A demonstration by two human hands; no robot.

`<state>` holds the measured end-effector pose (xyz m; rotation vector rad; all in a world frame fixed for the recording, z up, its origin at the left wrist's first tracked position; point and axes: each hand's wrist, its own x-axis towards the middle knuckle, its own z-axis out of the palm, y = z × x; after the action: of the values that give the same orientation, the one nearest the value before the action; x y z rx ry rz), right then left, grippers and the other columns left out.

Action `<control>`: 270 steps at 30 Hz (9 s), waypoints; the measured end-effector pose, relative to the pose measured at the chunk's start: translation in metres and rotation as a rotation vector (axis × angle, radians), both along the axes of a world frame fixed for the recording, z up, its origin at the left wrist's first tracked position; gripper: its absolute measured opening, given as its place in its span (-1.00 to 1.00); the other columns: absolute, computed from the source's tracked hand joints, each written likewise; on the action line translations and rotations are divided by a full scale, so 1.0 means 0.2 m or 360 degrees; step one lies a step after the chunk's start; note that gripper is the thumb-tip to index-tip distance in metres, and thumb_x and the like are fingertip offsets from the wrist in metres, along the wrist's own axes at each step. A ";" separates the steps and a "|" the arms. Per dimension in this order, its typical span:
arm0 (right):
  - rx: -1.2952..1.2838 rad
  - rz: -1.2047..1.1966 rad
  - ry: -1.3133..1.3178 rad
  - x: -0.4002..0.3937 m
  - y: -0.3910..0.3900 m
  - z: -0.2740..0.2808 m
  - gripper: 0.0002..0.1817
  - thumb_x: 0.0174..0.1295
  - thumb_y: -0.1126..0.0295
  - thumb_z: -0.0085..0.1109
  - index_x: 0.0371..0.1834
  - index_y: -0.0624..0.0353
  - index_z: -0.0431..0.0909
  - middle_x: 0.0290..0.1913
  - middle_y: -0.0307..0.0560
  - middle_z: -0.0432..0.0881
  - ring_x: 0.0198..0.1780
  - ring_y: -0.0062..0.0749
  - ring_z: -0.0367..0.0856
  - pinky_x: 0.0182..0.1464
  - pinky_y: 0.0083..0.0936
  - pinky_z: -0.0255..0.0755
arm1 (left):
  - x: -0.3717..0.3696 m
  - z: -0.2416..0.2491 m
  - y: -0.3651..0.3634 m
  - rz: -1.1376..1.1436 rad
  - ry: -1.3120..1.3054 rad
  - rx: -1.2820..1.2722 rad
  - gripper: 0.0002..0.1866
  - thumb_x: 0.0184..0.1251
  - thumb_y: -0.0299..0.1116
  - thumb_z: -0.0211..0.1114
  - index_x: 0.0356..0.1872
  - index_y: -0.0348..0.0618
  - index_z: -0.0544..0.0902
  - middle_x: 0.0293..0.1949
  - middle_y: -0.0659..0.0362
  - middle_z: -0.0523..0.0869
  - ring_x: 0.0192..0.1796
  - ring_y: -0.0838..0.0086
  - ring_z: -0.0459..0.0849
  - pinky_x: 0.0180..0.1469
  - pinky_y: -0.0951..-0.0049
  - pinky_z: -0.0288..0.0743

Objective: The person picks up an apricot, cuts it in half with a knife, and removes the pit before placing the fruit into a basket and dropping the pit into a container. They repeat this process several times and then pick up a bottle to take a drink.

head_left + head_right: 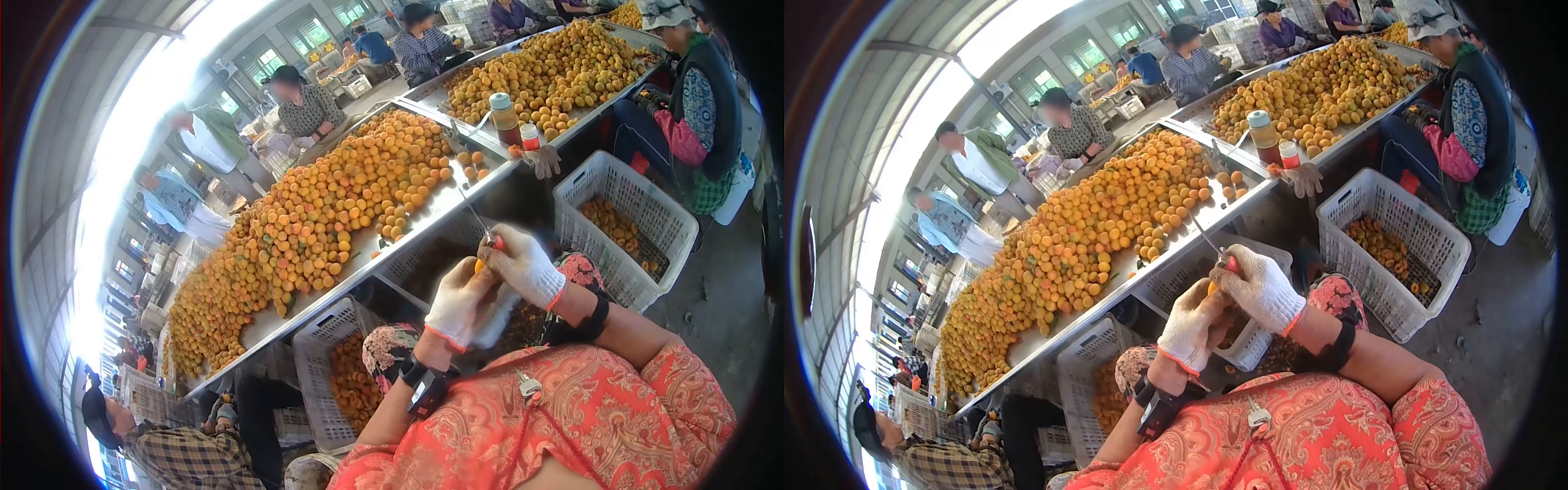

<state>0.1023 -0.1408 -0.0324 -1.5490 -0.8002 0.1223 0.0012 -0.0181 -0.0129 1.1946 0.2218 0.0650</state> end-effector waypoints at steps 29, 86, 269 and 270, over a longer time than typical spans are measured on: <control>0.0668 0.0125 0.0374 -0.06 -0.20 0.29 -0.66 0.51 0.12 0.11 -0.16 0.21 0.61 -0.40 -0.15 0.69 -0.61 -0.73 0.42 -0.62 -0.73 0.16 | -0.07 0.02 0.07 0.0090 -0.0412 -0.0221 -0.59 0.25 -0.50 0.30 0.14 -0.14 0.52 -0.29 0.03 0.65 -0.41 0.33 0.64 -0.40 0.40 0.57; 0.1100 0.0417 0.0760 -0.11 -0.03 0.25 -0.71 0.38 0.28 0.28 -0.48 0.11 0.50 -0.67 -0.32 0.36 -0.72 -0.61 0.24 -0.66 -0.56 0.07 | -0.05 -0.02 -0.05 0.0066 -0.0072 0.0363 -0.64 0.34 -0.50 0.25 0.15 -0.07 0.53 -0.41 0.27 0.60 -0.59 0.66 0.45 -0.62 0.69 0.24; 0.1324 0.0614 0.1940 0.08 0.03 0.18 -0.48 0.48 0.12 -0.03 -0.73 -0.19 0.13 -0.77 -0.41 0.12 -0.78 -0.53 0.07 -0.70 -0.49 0.01 | -0.05 -0.03 -0.09 -0.0040 -0.0061 0.0339 -0.91 0.40 -0.45 0.27 -0.14 -0.07 0.57 -0.38 0.31 0.57 -0.42 0.65 0.54 -0.41 0.63 0.44; 0.1386 0.0642 0.1962 0.09 0.03 0.16 -0.49 0.48 0.12 -0.06 -0.73 -0.17 0.16 -0.78 -0.36 0.15 -0.78 -0.47 0.09 -0.70 -0.45 0.03 | -0.03 -0.05 -0.09 0.0014 -0.0087 0.0410 -0.92 0.41 -0.44 0.27 -0.16 -0.06 0.56 -0.39 0.32 0.57 -0.44 0.66 0.53 -0.43 0.62 0.43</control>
<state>0.1196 -0.1341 -0.0012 -0.2827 -0.0767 0.8141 -0.0052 -0.0363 -0.0230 1.4462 0.1743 0.1368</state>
